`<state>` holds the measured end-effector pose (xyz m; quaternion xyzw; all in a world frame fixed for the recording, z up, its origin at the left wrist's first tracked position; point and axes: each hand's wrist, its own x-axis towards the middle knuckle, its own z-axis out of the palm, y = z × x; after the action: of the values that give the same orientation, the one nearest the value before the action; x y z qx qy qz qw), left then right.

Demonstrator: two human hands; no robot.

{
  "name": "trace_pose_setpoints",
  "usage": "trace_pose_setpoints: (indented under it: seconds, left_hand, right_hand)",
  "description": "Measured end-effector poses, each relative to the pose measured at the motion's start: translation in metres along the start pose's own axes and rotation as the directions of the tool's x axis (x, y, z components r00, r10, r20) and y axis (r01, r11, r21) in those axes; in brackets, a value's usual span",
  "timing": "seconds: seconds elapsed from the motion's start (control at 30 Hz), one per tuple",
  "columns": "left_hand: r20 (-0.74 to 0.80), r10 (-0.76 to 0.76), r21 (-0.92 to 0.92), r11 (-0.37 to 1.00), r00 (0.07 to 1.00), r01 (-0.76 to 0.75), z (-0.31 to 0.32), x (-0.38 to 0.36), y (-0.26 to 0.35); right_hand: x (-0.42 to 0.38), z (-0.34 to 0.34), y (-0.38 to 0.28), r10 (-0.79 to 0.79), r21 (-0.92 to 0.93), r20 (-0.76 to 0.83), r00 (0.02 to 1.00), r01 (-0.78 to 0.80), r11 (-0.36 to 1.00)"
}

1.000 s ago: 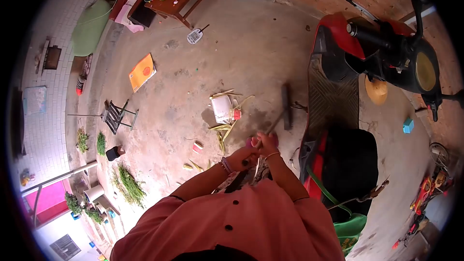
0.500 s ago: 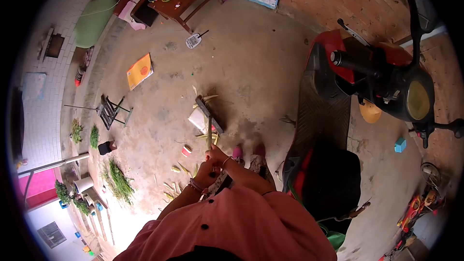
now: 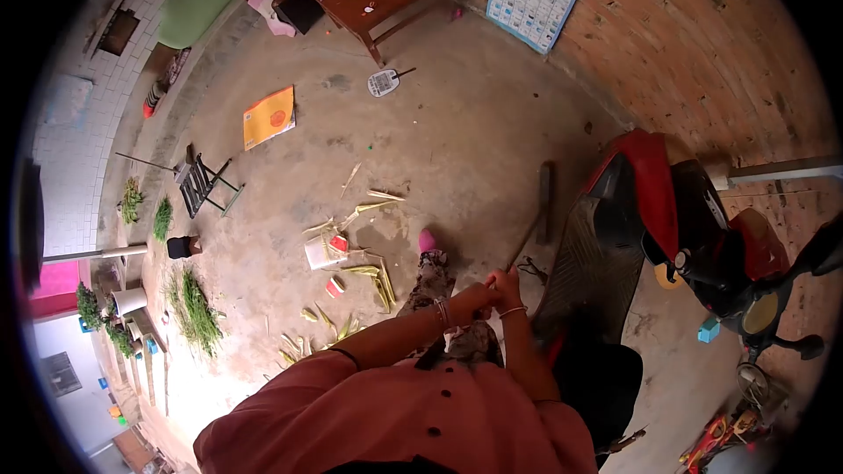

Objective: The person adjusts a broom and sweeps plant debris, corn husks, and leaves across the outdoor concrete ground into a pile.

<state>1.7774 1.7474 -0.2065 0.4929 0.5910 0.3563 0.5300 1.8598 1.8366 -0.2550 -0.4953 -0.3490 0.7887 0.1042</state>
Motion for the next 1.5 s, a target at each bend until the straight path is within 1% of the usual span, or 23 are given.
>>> trace_pose_setpoints:
  seconds: [0.03, 0.07, 0.1, 0.13, 0.17, 0.23, 0.27, 0.3, 0.33, 0.37, 0.43, 0.53, 0.57, 0.6, 0.63, 0.73, 0.83, 0.9, 0.93, 1.03, 1.1, 1.3, 1.5]
  left_hand:
    - [0.095, -0.354, -0.557, 0.756, 0.930, 0.344, -0.016, 0.029, -0.005]
    - [0.369, -0.542, -0.847, 0.138, 0.755, 0.513, -0.033, 0.048, -0.011]
    - [0.368, -0.530, -0.855, 0.129, 0.764, 0.502, -0.051, 0.057, -0.021]
    - [0.077, -0.308, -0.733, 0.628, 0.948, 0.263, -0.068, 0.056, -0.033]
    - [-0.036, -0.139, -0.563, 0.821, 0.990, 0.095, -0.085, 0.045, -0.039]
    - [-0.159, 0.084, -0.196, 0.974, 0.984, -0.115, -0.124, 0.011, -0.050]
    - [-0.171, 0.134, -0.046, 0.989, 0.976, -0.144, -0.147, -0.011, -0.055]
    - [-0.135, 0.227, 0.184, 0.962, 0.964, -0.201, -0.162, -0.040, -0.061]
    - [-0.128, 0.228, 0.188, 0.961, 0.965, -0.202, -0.170, -0.067, -0.065]
    - [-0.220, -0.087, -0.243, 0.970, 0.972, 0.032, -0.173, -0.093, -0.069]
    - [-0.178, -0.394, -0.631, 0.749, 0.902, 0.203, -0.200, -0.113, -0.060]
    - [-0.424, -0.282, -0.136, 0.959, 0.861, 0.247, -0.246, -0.112, -0.015]
    - [-0.373, -0.649, -0.798, 0.589, 0.663, 0.127, -0.258, -0.096, -0.007]
    - [-0.032, -0.852, -0.975, -0.088, 0.523, -0.202, -0.266, -0.087, -0.002]
    - [-0.033, -0.850, -0.975, -0.088, 0.525, -0.203, -0.259, -0.087, -0.020]
    - [-0.398, -0.453, -0.834, 0.542, 0.797, -0.109, -0.239, -0.076, -0.070]
    - [-0.281, -0.543, -0.877, 0.480, 0.792, 0.018, -0.247, -0.027, -0.026]
    - [0.017, -0.752, -0.973, 0.138, 0.659, 0.183, -0.282, 0.014, 0.041]
    - [0.020, -0.751, -0.972, 0.140, 0.660, 0.188, -0.280, 0.034, 0.024]
    - [-0.183, -0.391, -0.746, 0.652, 0.902, 0.132, -0.289, 0.101, -0.014]
    - [0.113, -0.596, -0.932, 0.214, 0.795, 0.293, -0.333, 0.165, 0.027]
    - [0.219, -0.504, -0.931, 0.148, 0.835, 0.334, -0.407, 0.309, 0.012]
    - [0.228, -0.722, -0.962, -0.062, 0.653, 0.267, -0.456, 0.261, -0.010]
  right_hand:
    - [0.025, -0.006, -0.007, 0.051, 0.038, -0.057, 0.997, -0.049, 0.998]
    - [0.047, -0.004, -0.012, 0.105, 0.073, -0.111, 0.988, -0.097, 0.993]
    - [0.067, 0.003, -0.015, 0.104, 0.052, -0.115, 0.988, -0.098, 0.994]
    - [0.083, 0.011, -0.015, 0.072, -0.097, -0.007, 0.997, -0.073, 0.993]
    - [0.093, 0.021, -0.013, 0.061, -0.231, 0.111, 0.992, -0.034, 0.972]
    - [0.105, 0.078, -0.010, 0.215, -0.195, 0.160, 0.963, -0.183, 0.964]
    - [0.101, 0.113, -0.007, -0.040, -0.577, 0.337, 0.941, 0.240, 0.781]
    - [0.093, 0.144, -0.001, -0.171, -0.733, 0.574, 0.801, 0.595, 0.330]
    - [0.098, 0.169, 0.016, -0.045, -0.681, 0.655, 0.755, 0.615, 0.397]
    - [0.097, 0.197, 0.026, -0.031, -0.658, 0.647, 0.762, 0.578, 0.483]
    - [0.100, 0.253, 0.035, 0.105, -0.618, 0.583, 0.805, 0.356, 0.701]
    - [0.115, 0.319, 0.018, 0.435, -0.454, 0.463, 0.773, -0.214, 0.865]
    - [0.121, 0.328, 0.008, 0.424, -0.451, 0.468, 0.775, -0.204, 0.869]
    - [0.127, 0.334, -0.001, 0.420, -0.472, 0.525, 0.741, -0.158, 0.867]
    - [0.130, 0.336, -0.008, 0.422, -0.493, 0.576, 0.700, -0.115, 0.863]
    - [0.124, 0.325, -0.056, 0.363, -0.395, 0.609, 0.706, -0.127, 0.910]
    - [0.144, 0.292, -0.076, 0.251, -0.285, 0.470, 0.846, -0.123, 0.950]
    - [0.159, 0.268, -0.108, 0.190, -0.152, 0.348, 0.918, -0.145, 0.978]
    - [0.165, 0.260, -0.133, 0.155, -0.151, 0.307, 0.939, -0.113, 0.982]
    - [0.216, 0.227, -0.186, 0.062, -0.115, 0.179, 0.982, -0.042, 0.992]
    - [0.253, 0.206, -0.220, -0.027, -0.058, 0.038, 0.999, 0.029, 0.998]
    - [0.377, 0.168, -0.297, -0.018, 0.066, -0.162, 0.987, 0.029, 0.997]
    - [0.392, 0.260, -0.276, 0.112, -0.200, 0.107, 0.988, -0.089, 0.976]
